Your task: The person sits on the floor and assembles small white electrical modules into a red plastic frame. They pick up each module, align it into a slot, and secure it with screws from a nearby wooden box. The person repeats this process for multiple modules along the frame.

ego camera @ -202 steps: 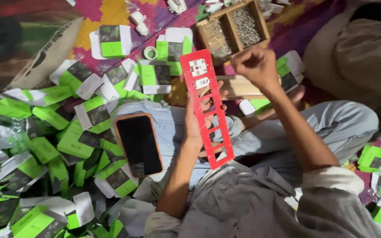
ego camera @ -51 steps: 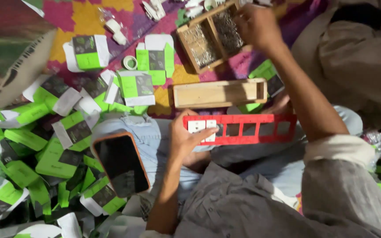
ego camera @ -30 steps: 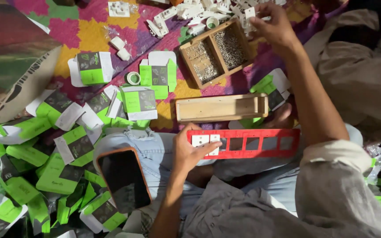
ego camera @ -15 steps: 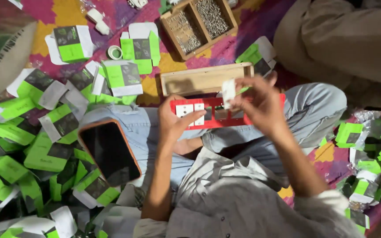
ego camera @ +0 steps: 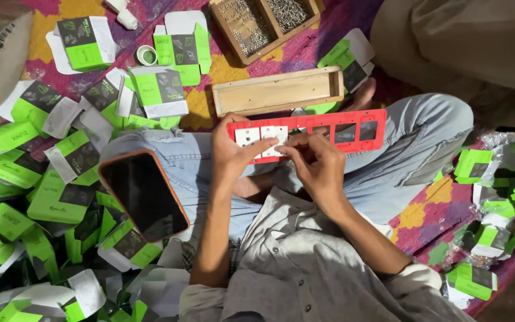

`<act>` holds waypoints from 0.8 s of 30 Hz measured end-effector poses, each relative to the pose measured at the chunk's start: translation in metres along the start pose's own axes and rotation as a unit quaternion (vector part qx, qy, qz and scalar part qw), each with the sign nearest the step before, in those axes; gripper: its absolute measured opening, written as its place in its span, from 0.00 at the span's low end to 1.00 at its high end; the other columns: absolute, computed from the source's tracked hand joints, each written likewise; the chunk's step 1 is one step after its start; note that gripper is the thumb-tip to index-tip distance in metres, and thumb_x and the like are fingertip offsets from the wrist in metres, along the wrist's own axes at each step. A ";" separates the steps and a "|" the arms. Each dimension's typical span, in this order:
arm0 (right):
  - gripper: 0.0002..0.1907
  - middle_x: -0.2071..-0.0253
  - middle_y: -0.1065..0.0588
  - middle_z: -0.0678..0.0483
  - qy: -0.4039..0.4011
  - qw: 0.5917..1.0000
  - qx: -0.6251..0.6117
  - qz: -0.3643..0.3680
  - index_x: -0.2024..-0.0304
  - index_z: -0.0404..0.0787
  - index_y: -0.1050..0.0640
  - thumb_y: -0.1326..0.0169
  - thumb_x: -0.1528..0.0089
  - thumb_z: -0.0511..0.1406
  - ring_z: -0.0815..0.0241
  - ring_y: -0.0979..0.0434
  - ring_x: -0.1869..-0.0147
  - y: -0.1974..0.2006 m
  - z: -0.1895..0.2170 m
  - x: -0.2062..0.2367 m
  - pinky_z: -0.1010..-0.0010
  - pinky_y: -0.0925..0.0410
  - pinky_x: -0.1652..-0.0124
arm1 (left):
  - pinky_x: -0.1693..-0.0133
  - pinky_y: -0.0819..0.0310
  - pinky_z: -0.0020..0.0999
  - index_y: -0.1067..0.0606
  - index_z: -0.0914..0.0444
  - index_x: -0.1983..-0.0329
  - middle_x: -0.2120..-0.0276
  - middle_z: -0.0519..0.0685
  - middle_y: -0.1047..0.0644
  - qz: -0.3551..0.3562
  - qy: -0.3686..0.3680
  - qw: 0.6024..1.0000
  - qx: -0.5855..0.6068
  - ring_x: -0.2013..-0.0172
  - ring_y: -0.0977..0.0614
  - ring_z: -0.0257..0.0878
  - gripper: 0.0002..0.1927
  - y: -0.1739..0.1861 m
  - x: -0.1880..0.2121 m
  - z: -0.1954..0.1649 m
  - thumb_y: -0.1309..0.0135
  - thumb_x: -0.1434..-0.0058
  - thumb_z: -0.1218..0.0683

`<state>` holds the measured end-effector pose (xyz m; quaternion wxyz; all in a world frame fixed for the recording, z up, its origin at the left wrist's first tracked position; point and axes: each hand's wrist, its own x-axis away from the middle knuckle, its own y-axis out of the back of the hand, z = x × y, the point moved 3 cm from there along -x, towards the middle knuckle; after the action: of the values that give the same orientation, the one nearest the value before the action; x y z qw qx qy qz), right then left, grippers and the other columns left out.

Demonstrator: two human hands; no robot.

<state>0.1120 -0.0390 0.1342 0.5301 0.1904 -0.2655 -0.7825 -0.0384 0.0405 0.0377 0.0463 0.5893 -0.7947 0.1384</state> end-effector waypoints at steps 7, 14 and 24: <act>0.16 0.68 0.27 0.52 0.009 0.977 0.186 0.105 0.69 0.40 0.20 0.26 0.50 0.39 0.55 0.26 0.67 0.007 -0.011 -0.039 0.62 0.34 0.67 | 0.62 0.22 0.27 0.30 0.64 0.61 0.68 0.46 0.22 -0.016 0.001 0.998 -0.056 0.66 0.20 0.30 0.31 0.003 -0.003 0.011 0.21 0.63 0.59; 0.34 0.57 0.27 0.45 0.152 0.953 0.241 0.101 0.61 0.41 0.20 0.25 0.66 0.49 0.41 0.30 0.48 0.009 -0.010 -0.077 0.53 0.39 0.52 | 0.65 0.20 0.28 0.32 0.64 0.61 0.69 0.46 0.22 -0.021 0.004 0.998 -0.052 0.67 0.20 0.30 0.35 0.002 -0.009 0.020 0.19 0.65 0.57; 0.34 0.57 0.23 0.52 0.115 0.949 0.195 0.221 0.53 0.43 0.19 0.26 0.58 0.48 0.47 0.26 0.48 0.003 -0.022 -0.084 0.56 0.36 0.49 | 0.65 0.21 0.28 0.32 0.63 0.62 0.69 0.48 0.22 -0.025 -0.005 0.996 -0.081 0.67 0.20 0.30 0.33 0.002 -0.009 0.016 0.19 0.63 0.57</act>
<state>0.1576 0.0333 0.1204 0.6690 0.3154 -0.3856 -0.5516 -0.0363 0.0444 0.0197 0.0930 0.6038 -0.7887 0.0695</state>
